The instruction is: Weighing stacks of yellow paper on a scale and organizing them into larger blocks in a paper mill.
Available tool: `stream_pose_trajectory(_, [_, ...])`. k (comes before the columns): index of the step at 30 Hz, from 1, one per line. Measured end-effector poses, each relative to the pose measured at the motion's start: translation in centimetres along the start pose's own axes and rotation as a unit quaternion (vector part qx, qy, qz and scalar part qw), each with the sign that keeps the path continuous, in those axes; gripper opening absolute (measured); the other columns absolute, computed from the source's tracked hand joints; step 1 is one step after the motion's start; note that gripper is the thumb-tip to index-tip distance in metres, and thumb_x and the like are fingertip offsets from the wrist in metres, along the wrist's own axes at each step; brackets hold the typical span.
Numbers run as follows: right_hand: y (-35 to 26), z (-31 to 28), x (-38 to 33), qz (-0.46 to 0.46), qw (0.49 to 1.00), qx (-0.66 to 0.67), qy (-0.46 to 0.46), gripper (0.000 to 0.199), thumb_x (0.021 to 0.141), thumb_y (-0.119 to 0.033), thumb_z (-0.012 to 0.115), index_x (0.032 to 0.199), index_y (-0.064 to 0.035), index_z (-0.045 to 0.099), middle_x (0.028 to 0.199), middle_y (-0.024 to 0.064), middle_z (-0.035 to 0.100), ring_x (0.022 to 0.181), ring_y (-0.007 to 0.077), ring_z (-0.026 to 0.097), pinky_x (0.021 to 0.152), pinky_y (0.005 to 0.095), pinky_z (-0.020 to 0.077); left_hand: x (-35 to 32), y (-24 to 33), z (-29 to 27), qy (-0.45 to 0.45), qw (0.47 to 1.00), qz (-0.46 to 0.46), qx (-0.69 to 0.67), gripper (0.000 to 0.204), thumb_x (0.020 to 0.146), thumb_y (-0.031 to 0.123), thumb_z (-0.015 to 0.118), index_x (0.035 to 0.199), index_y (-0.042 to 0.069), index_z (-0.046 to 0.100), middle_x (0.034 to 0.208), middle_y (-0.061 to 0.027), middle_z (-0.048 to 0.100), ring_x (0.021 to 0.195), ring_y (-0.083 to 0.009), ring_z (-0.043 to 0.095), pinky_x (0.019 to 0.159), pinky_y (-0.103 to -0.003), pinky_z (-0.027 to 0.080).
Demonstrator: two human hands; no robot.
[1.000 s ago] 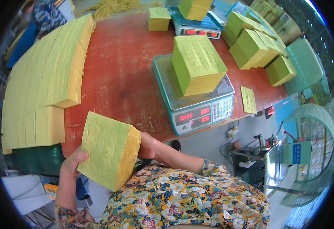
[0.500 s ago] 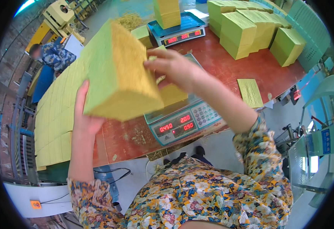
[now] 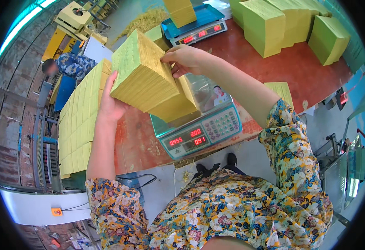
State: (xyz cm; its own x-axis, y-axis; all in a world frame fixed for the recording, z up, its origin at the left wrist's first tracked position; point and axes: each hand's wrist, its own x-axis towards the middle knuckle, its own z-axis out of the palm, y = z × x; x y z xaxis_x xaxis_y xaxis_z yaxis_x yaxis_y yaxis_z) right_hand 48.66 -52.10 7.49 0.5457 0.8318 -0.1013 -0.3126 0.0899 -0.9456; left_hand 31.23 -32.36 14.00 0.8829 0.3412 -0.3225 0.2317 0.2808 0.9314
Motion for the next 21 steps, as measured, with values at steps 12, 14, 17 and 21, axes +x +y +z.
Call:
stream_pose_trajectory(12, [1.1,1.0,-0.2,-0.02,0.996,-0.067,0.054,0.038,0.091,-0.017,0.065,0.122,0.0042,0.06,0.095,0.0098,0.065,0.069,0.0154,0.062,0.061,0.0275,0.0547,-0.5,0.3,-0.5,0.023,0.998,0.008,0.051,0.056,0.092,0.052,0.057,0.131,0.013,0.057,0.125,-0.0054,0.062,0.11,-0.019,0.06,0.09,-0.04,0.047])
stream_pose_trajectory(14, [1.2,1.0,-0.3,-0.023,0.994,-0.09,0.063,0.04,0.09,-0.017,0.066,0.123,0.004,0.06,0.094,0.0093,0.065,0.07,0.015,0.062,0.061,0.0269,0.054,-0.5,0.1,-0.7,0.03,0.998,0.015,0.058,0.056,0.092,0.052,0.058,0.132,0.013,0.057,0.127,-0.0058,0.061,0.112,-0.0196,0.059,0.092,-0.04,0.046])
stream_pose_trajectory(17, [1.6,0.7,-0.4,-0.051,0.994,-0.071,0.061,0.041,0.088,-0.017,0.068,0.123,0.0043,0.061,0.096,0.0089,0.065,0.073,0.0141,0.062,0.065,0.0268,0.0531,-0.8,0.0,-0.5,0.046,0.998,0.02,0.047,0.057,0.092,0.052,0.058,0.133,0.013,0.056,0.128,-0.0056,0.061,0.115,-0.0207,0.058,0.094,-0.04,0.045])
stream_pose_trajectory(21, [2.2,0.2,-0.7,-0.082,0.993,0.026,0.084,0.039,0.085,-0.015,0.069,0.117,0.0061,0.063,0.092,0.0097,0.066,0.074,0.0145,0.063,0.066,0.0285,0.0529,-0.4,0.4,0.0,0.037,0.998,0.022,0.038,0.057,0.094,0.05,0.057,0.136,0.012,0.053,0.129,-0.0041,0.06,0.118,-0.0193,0.056,0.095,-0.04,0.043])
